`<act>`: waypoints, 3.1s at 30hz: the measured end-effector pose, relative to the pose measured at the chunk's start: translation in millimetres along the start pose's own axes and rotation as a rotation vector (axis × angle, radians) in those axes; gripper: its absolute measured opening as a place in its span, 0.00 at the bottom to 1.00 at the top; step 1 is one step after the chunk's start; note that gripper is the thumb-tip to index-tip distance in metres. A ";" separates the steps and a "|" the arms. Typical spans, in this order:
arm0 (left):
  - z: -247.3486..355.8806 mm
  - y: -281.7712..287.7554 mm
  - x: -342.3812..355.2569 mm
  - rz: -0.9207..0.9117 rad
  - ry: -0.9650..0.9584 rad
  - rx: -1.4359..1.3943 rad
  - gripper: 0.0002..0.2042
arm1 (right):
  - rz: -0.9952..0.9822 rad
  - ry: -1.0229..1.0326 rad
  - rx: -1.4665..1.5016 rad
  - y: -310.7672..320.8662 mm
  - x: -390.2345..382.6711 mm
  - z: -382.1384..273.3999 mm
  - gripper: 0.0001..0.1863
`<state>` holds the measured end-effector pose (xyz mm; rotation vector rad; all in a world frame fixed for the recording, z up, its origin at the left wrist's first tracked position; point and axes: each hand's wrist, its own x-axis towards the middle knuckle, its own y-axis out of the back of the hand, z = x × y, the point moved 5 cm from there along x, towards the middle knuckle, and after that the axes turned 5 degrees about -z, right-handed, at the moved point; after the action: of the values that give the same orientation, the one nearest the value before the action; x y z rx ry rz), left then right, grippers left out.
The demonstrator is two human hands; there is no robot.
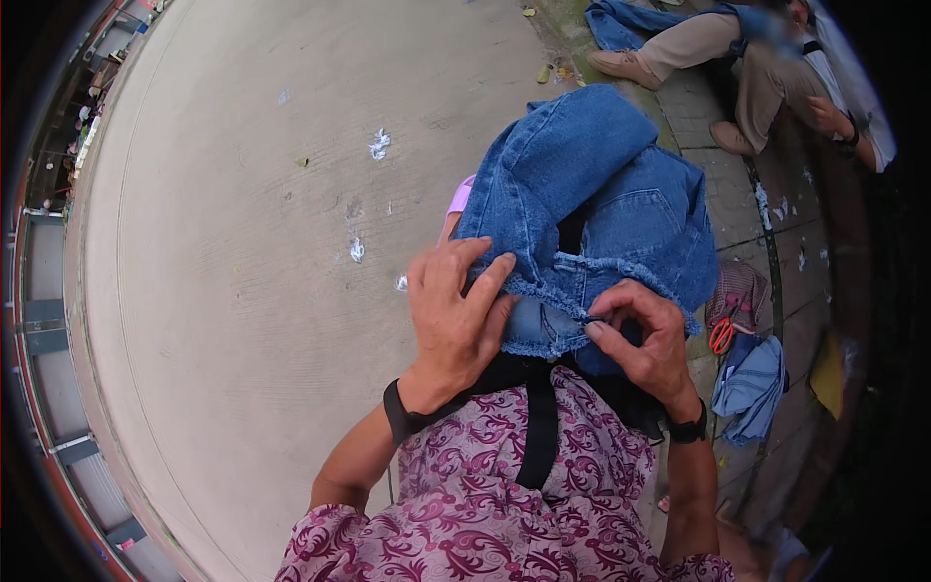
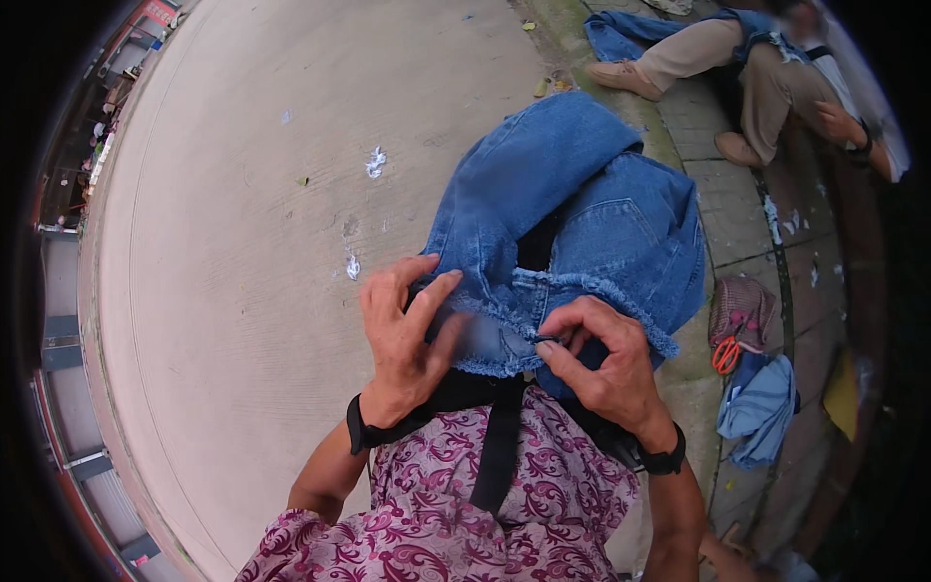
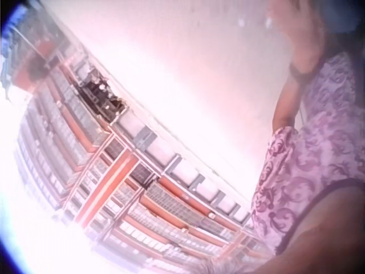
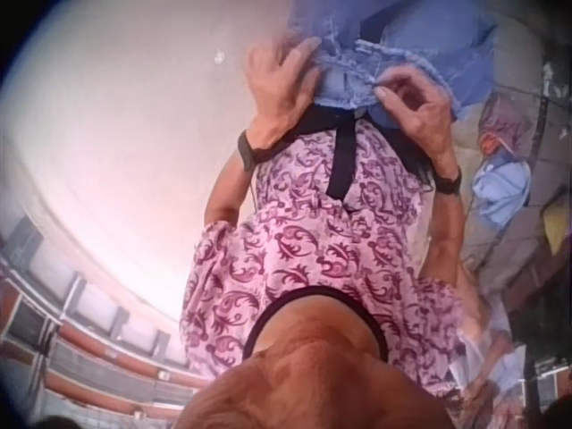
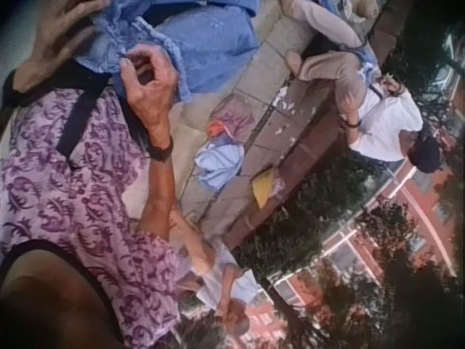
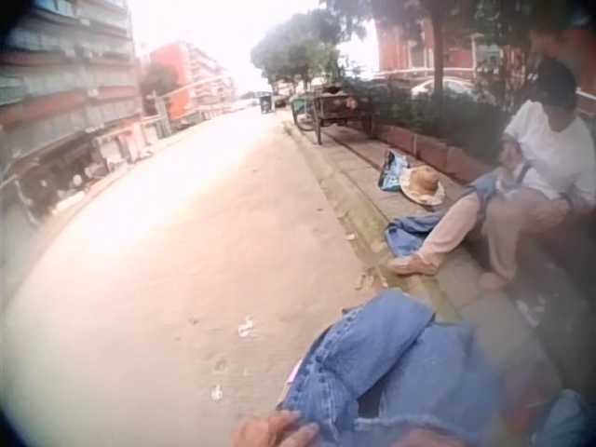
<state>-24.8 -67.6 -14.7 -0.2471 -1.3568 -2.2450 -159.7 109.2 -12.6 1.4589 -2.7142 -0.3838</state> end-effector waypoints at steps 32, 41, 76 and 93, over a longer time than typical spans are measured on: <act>50.6 -54.5 34.4 -0.639 0.596 -1.296 0.04 | 0.364 -0.020 0.165 11.8 -8.0 -3.3 0.06; 55.6 -62.8 30.9 -0.672 0.635 -1.300 0.04 | 0.682 0.166 -0.272 34.2 -12.7 -5.9 0.03; 47.1 -66.9 28.2 -0.580 0.523 -0.964 0.07 | 0.072 0.391 -1.011 23.8 7.1 -31.4 0.09; 61.5 -47.5 36.3 -0.376 0.166 -0.593 0.10 | -0.295 -0.086 -0.109 36.1 -12.2 -29.4 0.07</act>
<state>-86.0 -8.0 -7.2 0.0035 -0.6616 -2.8721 -178.0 132.4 25.3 1.8539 -2.4934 -0.6086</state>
